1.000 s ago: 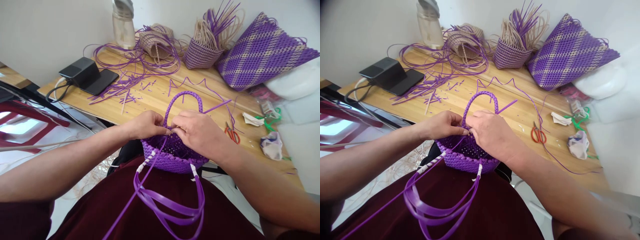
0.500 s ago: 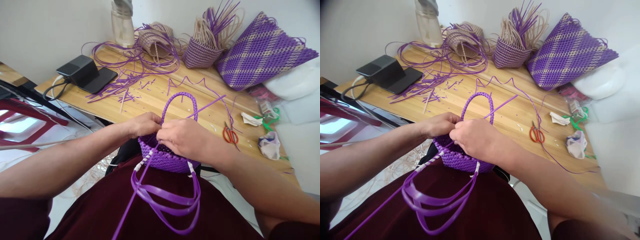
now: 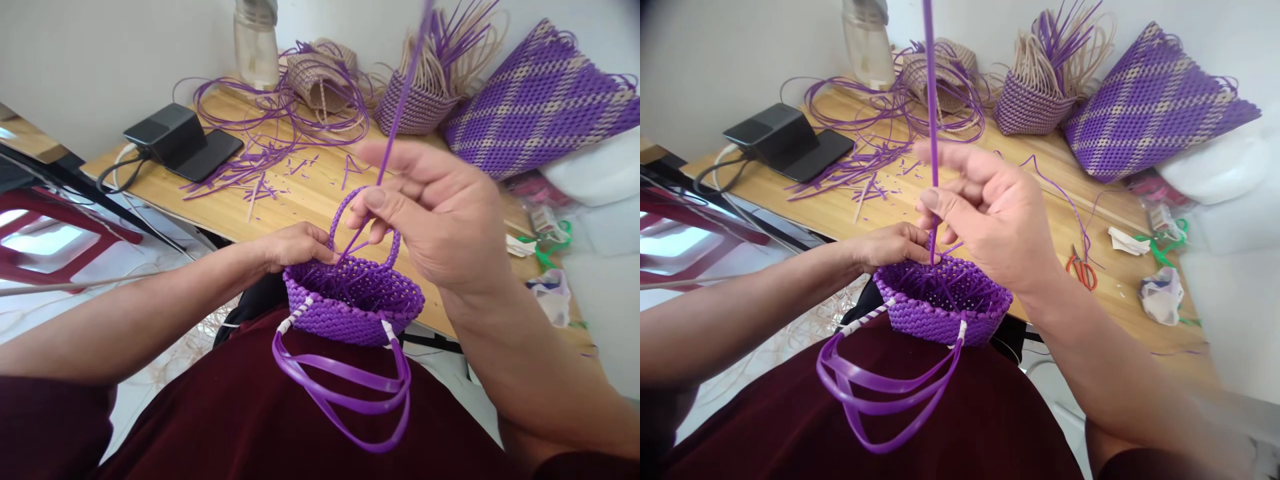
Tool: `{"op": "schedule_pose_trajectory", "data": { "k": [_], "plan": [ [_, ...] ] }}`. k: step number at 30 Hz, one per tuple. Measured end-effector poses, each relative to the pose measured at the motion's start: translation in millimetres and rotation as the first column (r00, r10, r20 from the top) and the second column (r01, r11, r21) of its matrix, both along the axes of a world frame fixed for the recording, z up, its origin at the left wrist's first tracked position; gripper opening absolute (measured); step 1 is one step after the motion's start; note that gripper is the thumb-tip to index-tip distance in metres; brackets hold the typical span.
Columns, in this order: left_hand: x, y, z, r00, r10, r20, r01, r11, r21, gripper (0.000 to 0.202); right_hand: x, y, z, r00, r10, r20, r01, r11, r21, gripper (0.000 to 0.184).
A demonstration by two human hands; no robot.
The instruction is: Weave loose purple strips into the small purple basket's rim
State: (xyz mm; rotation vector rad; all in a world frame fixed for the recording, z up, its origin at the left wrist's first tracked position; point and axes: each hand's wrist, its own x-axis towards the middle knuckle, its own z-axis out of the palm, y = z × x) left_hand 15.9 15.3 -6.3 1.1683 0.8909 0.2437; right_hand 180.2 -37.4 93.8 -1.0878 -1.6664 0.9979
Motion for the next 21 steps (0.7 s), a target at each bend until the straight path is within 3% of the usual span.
{"op": "schedule_pose_trajectory", "data": {
  "k": [3, 5, 9, 11, 14, 18, 20, 21],
  "plan": [
    [0.0, 1.3, -0.6, 0.999, -0.033, 0.042, 0.035, 0.998, -0.051, 0.022, -0.8, -2.4, 1.7, 0.992, -0.118, -0.039, 0.123, 0.982, 0.142, 0.049],
    [-0.8, 2.6, 1.0, 0.998, -0.054, 0.036, 0.055, 0.998, -0.043, 0.021, -1.5, -3.4, 1.4, 0.990, -0.143, -0.021, 0.143, 0.961, 0.236, 0.045],
    [-2.4, 5.1, 7.5, 0.994, -0.109, 0.006, 0.109, 0.994, 0.000, 0.018, 2.4, -3.6, 0.6, 0.972, -0.100, 0.212, 0.014, 0.927, 0.375, 0.016],
    [-2.8, 5.7, 10.1, 0.992, -0.128, 0.004, 0.128, 0.992, -0.005, 0.016, 9.2, -1.9, 0.6, 0.912, -0.156, 0.380, -0.040, 0.887, 0.459, 0.022],
    [-3.3, 6.3, 11.3, 0.990, -0.140, 0.011, 0.141, 0.989, -0.037, 0.015, 22.6, 3.2, 2.8, 0.766, -0.366, 0.528, -0.092, 0.751, 0.653, 0.032],
    [-4.1, 8.4, 11.3, 0.990, -0.138, -0.009, 0.138, 0.990, -0.009, 0.015, 29.8, 5.6, 10.5, 0.644, -0.593, 0.483, -0.090, 0.568, 0.818, 0.028],
    [-4.1, 9.6, 11.7, 0.990, -0.143, -0.020, 0.143, 0.990, 0.003, 0.016, 25.0, 1.3, 12.8, 0.658, -0.604, 0.450, -0.042, 0.566, 0.823, 0.025],
    [-3.9, 10.0, 11.7, 0.990, -0.143, -0.021, 0.143, 0.990, 0.007, 0.017, 21.2, -1.9, 12.6, 0.700, -0.558, 0.446, -0.005, 0.620, 0.785, 0.023]
  ]
}}
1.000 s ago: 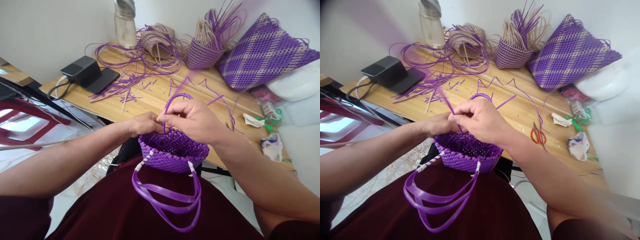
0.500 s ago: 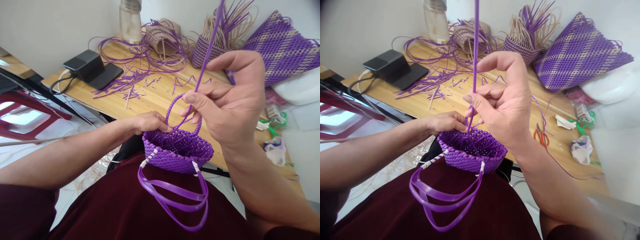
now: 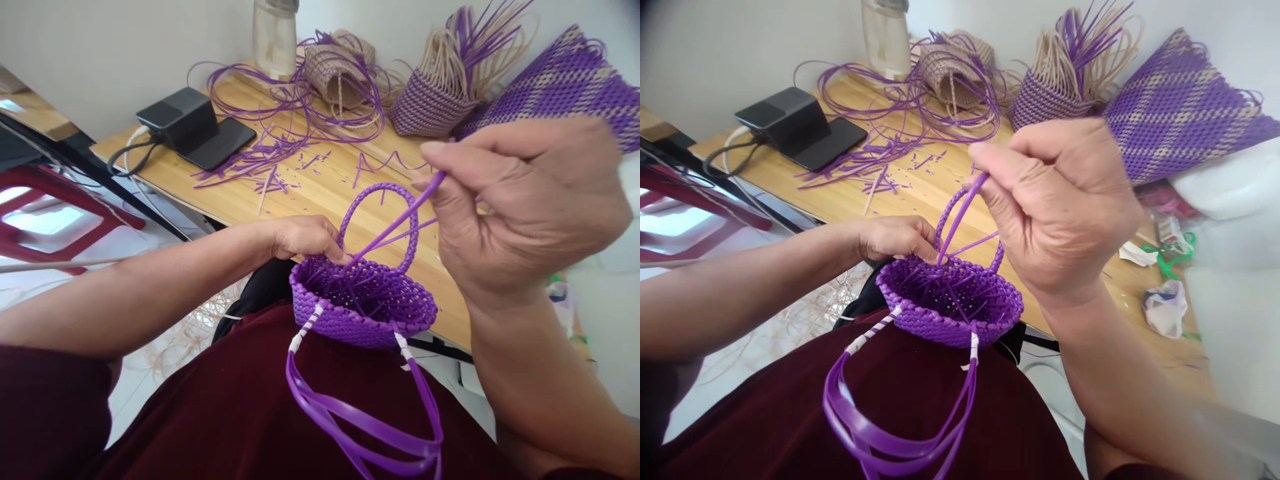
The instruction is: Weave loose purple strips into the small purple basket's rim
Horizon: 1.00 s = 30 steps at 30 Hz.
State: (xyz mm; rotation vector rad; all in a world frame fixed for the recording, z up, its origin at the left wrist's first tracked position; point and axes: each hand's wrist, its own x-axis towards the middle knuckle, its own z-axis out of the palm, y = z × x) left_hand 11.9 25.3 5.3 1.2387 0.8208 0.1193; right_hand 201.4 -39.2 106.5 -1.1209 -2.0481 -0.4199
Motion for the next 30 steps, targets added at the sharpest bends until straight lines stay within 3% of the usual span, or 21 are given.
{"op": "schedule_pose_trajectory", "data": {
  "k": [2, 3, 6, 7, 8, 9, 10, 13, 16, 19, 24, 30],
  "plan": [
    [0.5, 0.6, -1.1, 1.000, 0.011, 0.015, -0.011, 1.000, 0.014, 0.017, -8.5, -6.9, -3.9, 0.976, 0.063, -0.209, -0.118, 0.958, -0.261, 0.020],
    [0.7, 0.7, -2.2, 0.999, 0.022, 0.030, -0.022, 0.999, 0.028, 0.017, -12.3, -10.0, -7.6, 0.943, 0.076, -0.324, -0.213, 0.886, -0.412, 0.017],
    [1.3, 0.4, -6.3, 0.998, 0.038, 0.056, -0.042, 0.996, 0.074, 0.013, -19.1, -15.3, -22.8, 0.855, 0.026, -0.518, -0.448, 0.540, -0.713, 0.016],
    [1.4, 0.1, -7.4, 0.998, 0.037, 0.051, -0.041, 0.996, 0.079, 0.011, -20.0, -15.9, -28.0, 0.855, 0.019, -0.519, -0.471, 0.451, -0.758, 0.015],
    [1.6, -0.2, -8.1, 0.998, 0.032, 0.044, -0.035, 0.996, 0.076, 0.010, -20.4, -16.3, -32.6, 0.866, 0.018, -0.499, -0.463, 0.402, -0.790, 0.014],
    [1.8, -0.4, -8.5, 0.999, 0.026, 0.042, -0.028, 0.997, 0.065, 0.009, -20.6, -16.6, -36.4, 0.886, 0.021, -0.462, -0.431, 0.399, -0.809, 0.014],
    [2.1, -0.7, -8.7, 0.999, 0.023, 0.041, -0.025, 0.998, 0.052, 0.008, -20.9, -16.9, -39.4, 0.908, 0.032, -0.419, -0.389, 0.437, -0.811, 0.013],
    [3.3, -1.0, -9.2, 0.999, 0.032, 0.043, -0.034, 0.999, 0.028, 0.007, -22.5, -17.7, -43.8, 0.950, 0.086, -0.300, -0.285, 0.630, -0.722, 0.013],
    [4.5, -1.1, -10.9, 0.998, 0.042, 0.036, -0.043, 0.999, 0.005, 0.007, -24.5, -17.9, -45.6, 0.957, 0.135, -0.258, -0.271, 0.735, -0.621, 0.012],
    [4.7, -1.1, -13.4, 0.998, 0.050, 0.035, -0.049, 0.999, -0.015, 0.006, -24.8, -16.8, -47.2, 0.964, 0.180, -0.198, -0.263, 0.770, -0.581, 0.012],
    [4.0, -0.6, -16.3, 0.997, 0.048, 0.062, -0.048, 0.999, 0.002, 0.003, -22.3, -14.5, -50.7, 0.961, 0.270, -0.063, -0.250, 0.750, -0.612, 0.016],
    [5.1, -0.4, -15.2, 0.997, 0.041, 0.060, -0.040, 0.999, -0.012, 0.005, -23.4, -13.2, -53.0, 0.955, 0.285, 0.082, -0.183, 0.784, -0.593, 0.013]
  ]
}}
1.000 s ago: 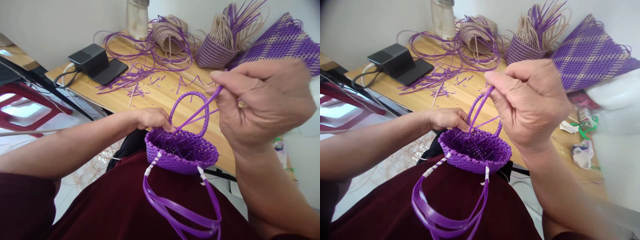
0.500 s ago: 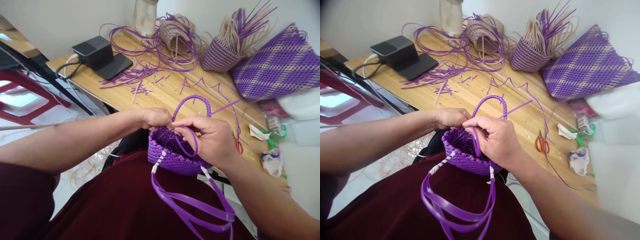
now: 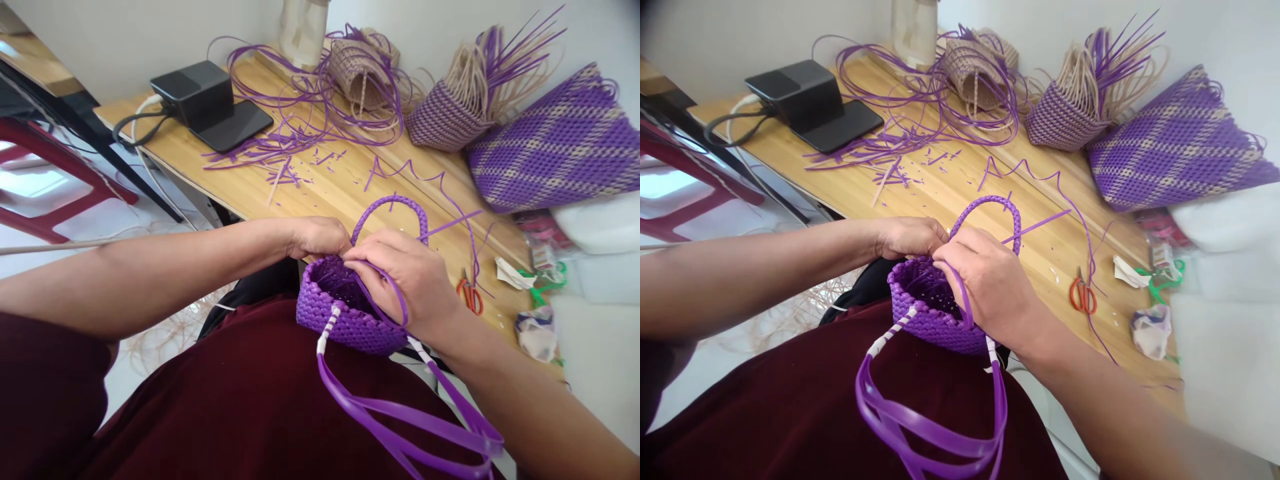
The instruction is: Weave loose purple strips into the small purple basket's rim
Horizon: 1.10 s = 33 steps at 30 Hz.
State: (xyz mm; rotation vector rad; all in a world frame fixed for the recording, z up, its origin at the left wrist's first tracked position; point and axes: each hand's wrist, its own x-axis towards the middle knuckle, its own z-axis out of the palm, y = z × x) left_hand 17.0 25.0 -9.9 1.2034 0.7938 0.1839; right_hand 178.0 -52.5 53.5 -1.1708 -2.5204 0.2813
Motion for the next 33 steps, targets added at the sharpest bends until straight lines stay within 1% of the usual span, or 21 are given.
{"op": "schedule_pose_trajectory", "data": {
  "k": [2, 4, 7, 10, 15, 19, 23, 26, 30, 33],
  "plan": [
    [0.4, -0.3, 2.1, 1.000, -0.005, 0.014, 0.005, 1.000, -0.008, 0.006, -1.1, 0.8, 1.7, 1.000, 0.010, 0.022, -0.010, 1.000, 0.004, 0.012],
    [0.5, -0.6, 4.9, 1.000, -0.005, 0.017, 0.005, 1.000, -0.009, 0.004, -1.8, 2.0, 4.2, 1.000, 0.003, 0.011, -0.003, 1.000, -0.023, 0.011],
    [-0.2, -0.6, 8.3, 1.000, -0.014, 0.023, 0.014, 1.000, -0.011, 0.006, -2.3, 3.2, 7.2, 0.998, -0.044, -0.039, 0.041, 0.996, -0.079, 0.010],
    [-0.8, 0.0, 9.3, 0.997, -0.032, 0.066, 0.034, 0.999, -0.023, 0.007, -2.1, 3.0, 8.6, 0.992, -0.098, -0.077, 0.090, 0.990, -0.105, 0.008],
    [1.5, 0.9, 7.2, 0.995, -0.025, 0.092, 0.029, 0.999, -0.043, 0.008, -1.7, 1.7, 10.6, 0.988, -0.137, -0.075, 0.130, 0.986, -0.101, 0.007],
    [4.2, 1.1, 4.2, 0.996, -0.022, 0.086, 0.030, 0.996, -0.087, 0.006, -1.6, 1.0, 10.0, 0.987, -0.146, -0.063, 0.142, 0.988, -0.067, 0.007],
    [4.9, 1.4, 0.0, 0.994, -0.035, 0.100, 0.049, 0.989, -0.141, 0.005, -1.8, -0.1, 7.1, 0.990, -0.134, -0.043, 0.133, 0.991, -0.032, 0.007],
    [4.8, 1.7, -2.1, 0.993, -0.041, 0.114, 0.059, 0.986, -0.159, 0.006, -2.0, -0.3, 6.9, 0.994, -0.105, -0.024, 0.104, 0.994, -0.037, 0.008],
    [4.7, 2.2, -3.4, 0.993, -0.038, 0.109, 0.056, 0.984, -0.168, 0.007, -1.5, 1.9, 11.3, 1.000, -0.030, 0.005, 0.030, 0.997, -0.070, 0.011],
    [5.0, 2.7, -4.7, 0.989, -0.065, 0.131, 0.089, 0.979, -0.185, 0.007, -0.8, 5.5, 15.0, 0.998, 0.041, 0.048, -0.037, 0.996, -0.086, 0.012]
  ]
}}
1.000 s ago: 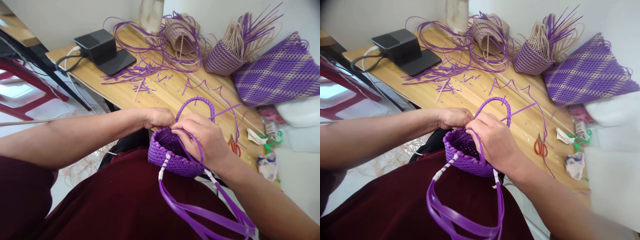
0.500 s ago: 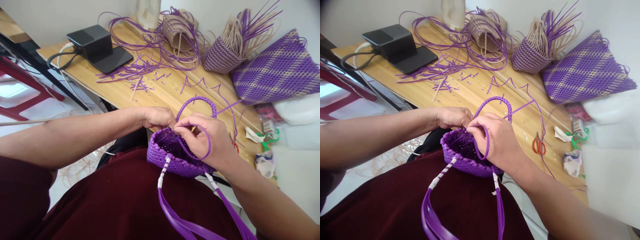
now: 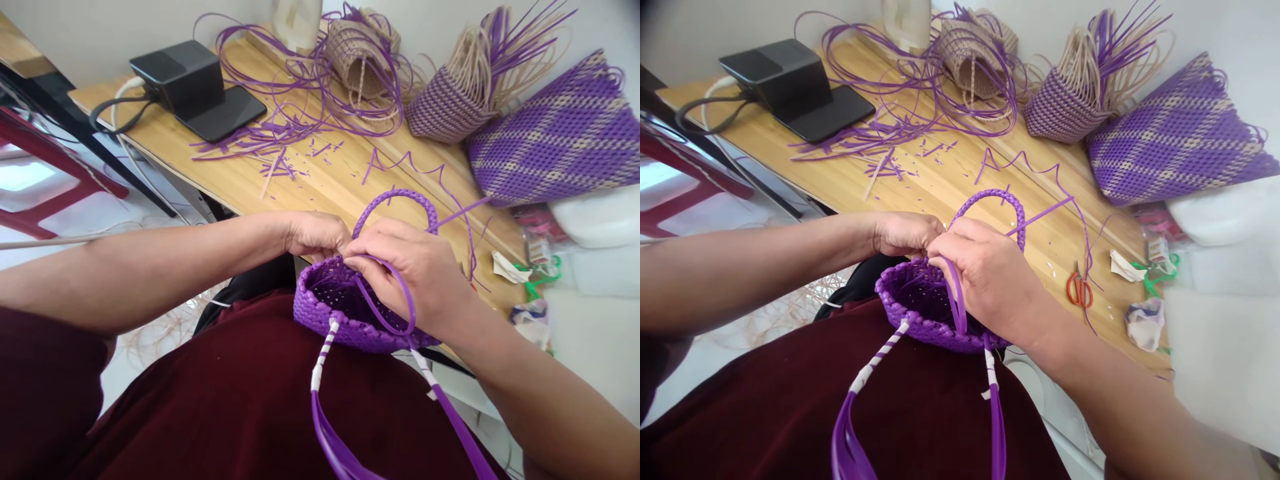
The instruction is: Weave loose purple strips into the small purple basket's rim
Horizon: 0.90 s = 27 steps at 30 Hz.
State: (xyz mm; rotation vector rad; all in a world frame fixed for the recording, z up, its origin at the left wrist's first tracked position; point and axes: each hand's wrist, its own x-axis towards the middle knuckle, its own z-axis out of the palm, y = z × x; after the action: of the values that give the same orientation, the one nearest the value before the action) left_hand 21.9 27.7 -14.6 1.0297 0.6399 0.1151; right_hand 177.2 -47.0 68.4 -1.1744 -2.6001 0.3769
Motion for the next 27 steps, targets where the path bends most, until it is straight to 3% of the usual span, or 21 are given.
{"op": "schedule_pose_trajectory", "data": {
  "k": [10, 17, 27],
  "plan": [
    [4.8, 0.8, -3.8, 0.997, -0.056, 0.044, 0.057, 0.998, -0.009, 0.007, 2.1, -2.1, -1.5, 0.999, 0.024, 0.034, -0.025, 0.999, 0.026, 0.008],
    [5.6, 0.9, -2.5, 0.998, -0.053, 0.034, 0.053, 0.999, -0.007, 0.007, 0.9, -8.3, -5.6, 0.994, -0.087, -0.063, 0.087, 0.996, -0.012, 0.009],
    [6.7, 0.0, -6.9, 0.999, -0.033, 0.029, 0.034, 0.999, -0.032, 0.008, -0.7, -11.4, -9.9, 0.991, -0.125, -0.049, 0.126, 0.992, 0.012, 0.007]
  ]
}}
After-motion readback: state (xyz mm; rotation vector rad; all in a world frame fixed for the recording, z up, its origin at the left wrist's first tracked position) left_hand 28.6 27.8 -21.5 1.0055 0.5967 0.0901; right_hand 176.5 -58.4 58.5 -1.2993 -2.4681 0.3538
